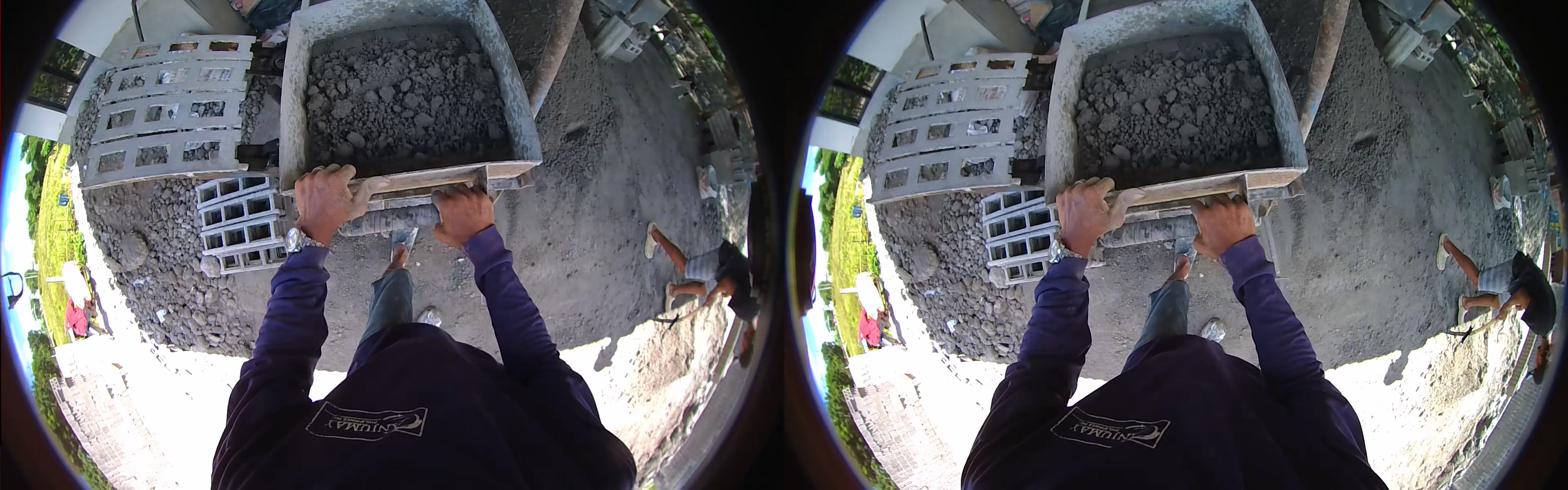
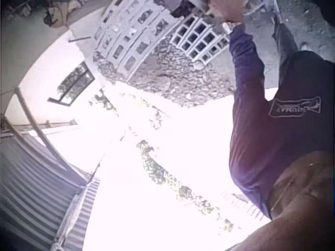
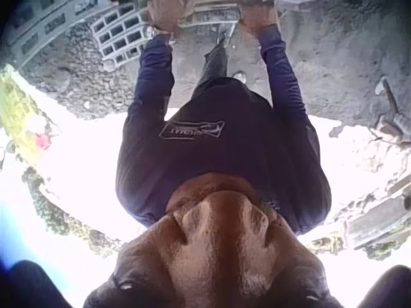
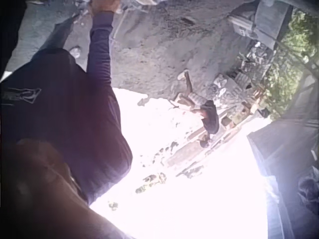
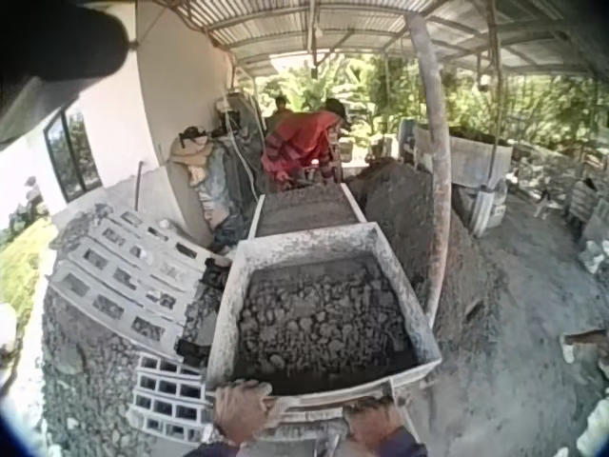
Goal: The person walks across the yard, returns to the block-making machine, inserts metal dividers into the mold, and slides the concrete hopper back and forth over the mold.
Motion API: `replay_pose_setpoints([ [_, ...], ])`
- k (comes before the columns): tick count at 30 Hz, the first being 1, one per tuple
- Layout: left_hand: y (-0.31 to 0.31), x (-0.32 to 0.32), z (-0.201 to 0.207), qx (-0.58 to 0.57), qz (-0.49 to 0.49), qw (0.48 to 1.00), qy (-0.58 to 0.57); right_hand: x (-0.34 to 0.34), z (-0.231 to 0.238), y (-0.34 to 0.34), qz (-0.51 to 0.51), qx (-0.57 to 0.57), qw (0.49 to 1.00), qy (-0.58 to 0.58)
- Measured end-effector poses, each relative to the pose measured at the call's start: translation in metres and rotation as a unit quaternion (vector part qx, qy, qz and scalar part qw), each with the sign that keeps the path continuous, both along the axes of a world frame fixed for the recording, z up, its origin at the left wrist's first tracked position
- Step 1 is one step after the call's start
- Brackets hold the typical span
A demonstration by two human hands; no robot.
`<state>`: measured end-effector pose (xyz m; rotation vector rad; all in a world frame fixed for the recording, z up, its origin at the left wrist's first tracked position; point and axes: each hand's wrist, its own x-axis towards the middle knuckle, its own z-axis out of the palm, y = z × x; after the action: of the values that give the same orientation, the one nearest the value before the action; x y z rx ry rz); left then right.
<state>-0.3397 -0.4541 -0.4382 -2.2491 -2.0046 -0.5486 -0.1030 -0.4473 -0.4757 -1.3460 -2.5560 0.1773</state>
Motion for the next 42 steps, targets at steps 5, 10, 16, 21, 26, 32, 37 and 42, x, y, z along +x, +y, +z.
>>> replay_pose_setpoints([
  [5,0.007,-0.007,-0.013,0.001,-0.013,1.000,-0.013,-0.003,-0.012,0.001,-0.038,0.033,0.997,0.053],
  [10,0.014,-0.016,-0.032,0.050,-0.033,0.998,-0.003,-0.013,-0.019,0.008,-0.034,0.004,0.998,0.058],
  [16,0.203,-0.056,-0.040,0.136,-0.061,0.989,0.013,-0.053,-0.033,0.191,-0.026,0.108,0.992,0.068],
  [21,0.343,-0.084,-0.034,0.115,0.016,0.989,0.093,-0.076,-0.033,0.339,-0.016,0.155,0.987,0.027],
  [26,0.330,-0.071,-0.019,0.015,0.058,0.997,0.049,-0.074,-0.007,0.339,-0.044,-0.042,0.992,-0.110],
  [32,0.127,-0.020,0.002,-0.065,0.023,0.997,0.031,-0.030,0.019,0.142,-0.011,-0.143,0.980,-0.139],
  [37,-0.003,0.007,-0.002,-0.076,0.018,0.997,0.014,0.015,0.003,-0.011,0.020,-0.138,0.984,-0.107],
  [42,-0.016,0.008,0.002,-0.033,0.015,0.999,-0.014,0.006,-0.004,-0.003,0.009,0.030,1.000,-0.006],
])
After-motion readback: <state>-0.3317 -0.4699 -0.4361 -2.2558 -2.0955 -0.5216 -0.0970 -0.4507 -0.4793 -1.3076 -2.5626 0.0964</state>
